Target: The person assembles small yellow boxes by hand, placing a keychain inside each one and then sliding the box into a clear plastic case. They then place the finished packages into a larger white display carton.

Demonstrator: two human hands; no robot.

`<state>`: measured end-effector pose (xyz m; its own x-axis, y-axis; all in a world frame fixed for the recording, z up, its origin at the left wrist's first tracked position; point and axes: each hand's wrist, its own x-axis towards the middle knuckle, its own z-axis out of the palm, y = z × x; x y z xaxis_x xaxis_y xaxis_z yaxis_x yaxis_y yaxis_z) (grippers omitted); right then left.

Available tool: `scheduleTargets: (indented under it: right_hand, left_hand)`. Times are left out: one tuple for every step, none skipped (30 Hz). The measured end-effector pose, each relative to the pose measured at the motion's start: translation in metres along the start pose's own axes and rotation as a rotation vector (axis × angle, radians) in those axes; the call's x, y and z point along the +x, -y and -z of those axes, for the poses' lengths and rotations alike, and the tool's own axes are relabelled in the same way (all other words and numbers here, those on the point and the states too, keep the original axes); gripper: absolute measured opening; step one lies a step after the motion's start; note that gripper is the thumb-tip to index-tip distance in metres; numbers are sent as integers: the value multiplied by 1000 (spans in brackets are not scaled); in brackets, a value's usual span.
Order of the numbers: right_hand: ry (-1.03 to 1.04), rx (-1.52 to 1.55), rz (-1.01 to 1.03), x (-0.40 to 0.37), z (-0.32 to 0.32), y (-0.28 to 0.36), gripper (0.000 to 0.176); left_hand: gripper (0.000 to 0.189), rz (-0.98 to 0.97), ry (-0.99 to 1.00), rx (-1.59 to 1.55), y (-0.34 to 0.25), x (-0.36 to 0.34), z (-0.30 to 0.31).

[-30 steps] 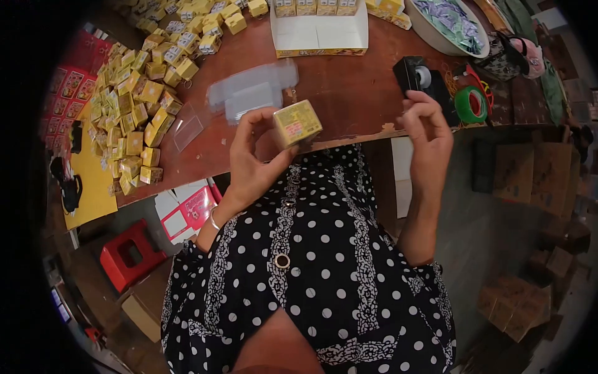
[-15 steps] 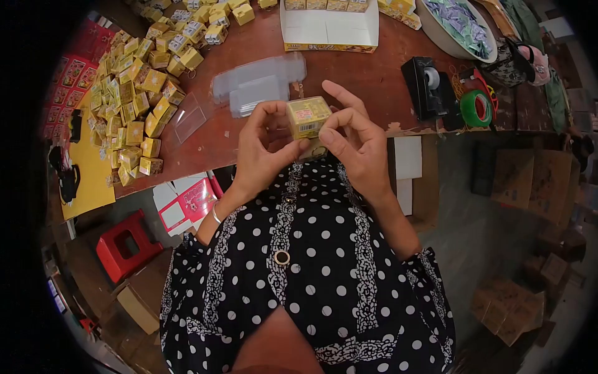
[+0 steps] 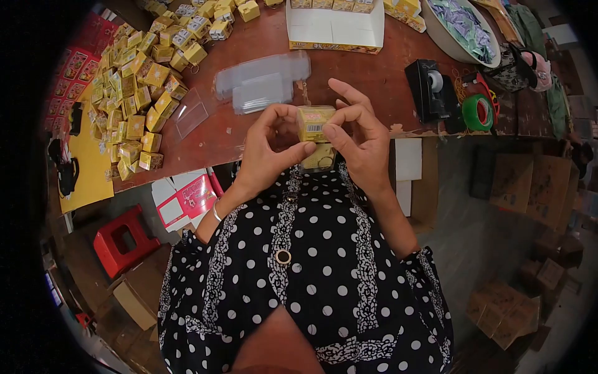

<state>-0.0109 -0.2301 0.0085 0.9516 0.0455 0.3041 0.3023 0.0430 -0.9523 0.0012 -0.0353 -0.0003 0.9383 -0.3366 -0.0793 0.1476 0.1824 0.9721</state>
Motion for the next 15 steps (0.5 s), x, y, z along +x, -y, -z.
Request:
scheduleTargets:
  right_hand:
    - [-1, -2, 13, 0, 0, -1, 8]
    - [-1, -2, 12, 1, 0, -1, 8]
    - [4, 2, 15, 1, 1, 0, 8]
    - [9, 6, 19, 1, 1, 0, 8]
    - [9, 6, 19, 2, 2, -1, 8]
    - [18, 14, 27, 2, 2, -1, 8]
    - [26, 22, 34, 2, 3, -2, 8]
    - [26, 23, 34, 3, 3, -3, 8]
    - [25, -4, 57, 3, 4, -5, 10]
    - [25, -30, 79, 3, 4, -6, 13]
    - [25, -30, 80, 2, 3, -4, 13]
    - [17, 11, 18, 1, 1, -2, 19]
    - [8, 53, -44, 0, 0, 0, 26]
    - [8, 52, -44, 1, -2, 2, 26]
    - [12, 138, -102, 2, -3, 6, 32]
  left_hand:
    - [54, 12, 8, -4, 0, 0, 0]
    - [54, 13, 8, -4, 0, 1, 0]
    - [53, 2, 15, -6, 1, 1, 0]
    - [53, -9, 21, -7, 2, 1, 0]
    - [53, -9, 21, -6, 2, 1, 0]
    - [53, -26, 25, 10, 1, 1, 0]
    - [53, -42, 29, 25, 1, 1, 0]
    - [53, -42, 29, 26, 1, 1, 0]
    - [52, -40, 32, 32, 0, 1, 0]
    - [52, -38, 35, 38, -1, 1, 0]
    - [52, -38, 34, 38, 0, 1, 1]
    - [51, -39, 35, 31, 1, 1, 1]
    - [51, -38, 36, 24, 2, 1, 1]
    - [51, -39, 36, 23, 1, 1, 1]
    - [51, -27, 36, 26, -1, 0, 0]
